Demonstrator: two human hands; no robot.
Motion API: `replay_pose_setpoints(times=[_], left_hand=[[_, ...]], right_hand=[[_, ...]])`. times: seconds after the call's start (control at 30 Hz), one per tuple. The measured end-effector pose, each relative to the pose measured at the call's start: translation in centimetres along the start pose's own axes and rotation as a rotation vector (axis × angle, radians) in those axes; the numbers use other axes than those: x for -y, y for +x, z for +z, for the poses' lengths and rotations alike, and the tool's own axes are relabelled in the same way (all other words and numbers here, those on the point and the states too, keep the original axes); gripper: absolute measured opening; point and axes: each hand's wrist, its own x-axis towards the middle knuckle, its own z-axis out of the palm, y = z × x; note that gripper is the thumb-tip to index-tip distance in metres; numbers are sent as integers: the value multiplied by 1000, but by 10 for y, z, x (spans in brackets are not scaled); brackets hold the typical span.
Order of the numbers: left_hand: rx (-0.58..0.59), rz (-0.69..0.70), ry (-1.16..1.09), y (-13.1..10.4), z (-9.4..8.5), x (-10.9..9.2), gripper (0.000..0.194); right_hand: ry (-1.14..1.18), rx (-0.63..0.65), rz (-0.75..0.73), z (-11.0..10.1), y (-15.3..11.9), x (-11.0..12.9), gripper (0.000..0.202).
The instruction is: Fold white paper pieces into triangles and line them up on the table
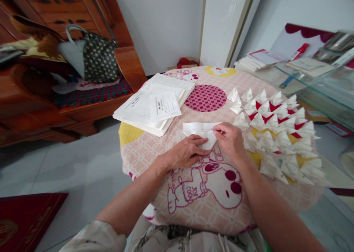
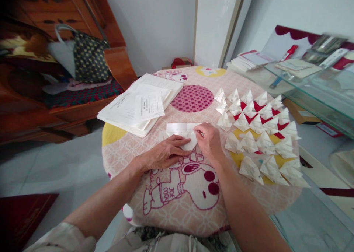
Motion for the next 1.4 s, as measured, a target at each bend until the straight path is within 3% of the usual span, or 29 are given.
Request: replay_pose_setpoints(times=[0.23, 0.53, 0.93, 1.13, 1.4], left_hand=[[7, 5, 13, 0, 0, 0, 36], [9, 20, -7, 2, -4, -5, 35], [11, -2, -23, 0, -2, -2, 32], [7, -12, -31, -1, -2, -2, 33], [8, -3, -20, 0, -2, -1, 34]], right_hand=[[26, 141, 26, -7, -7, -11, 16], [-79, 263, -7, -2, -18, 3, 30], [-145, 97, 78, 0, -4, -26, 20], [-144, 76, 159, -3, 4, -39, 19], [-162, -19, 88, -2, 4, -32, 28]])
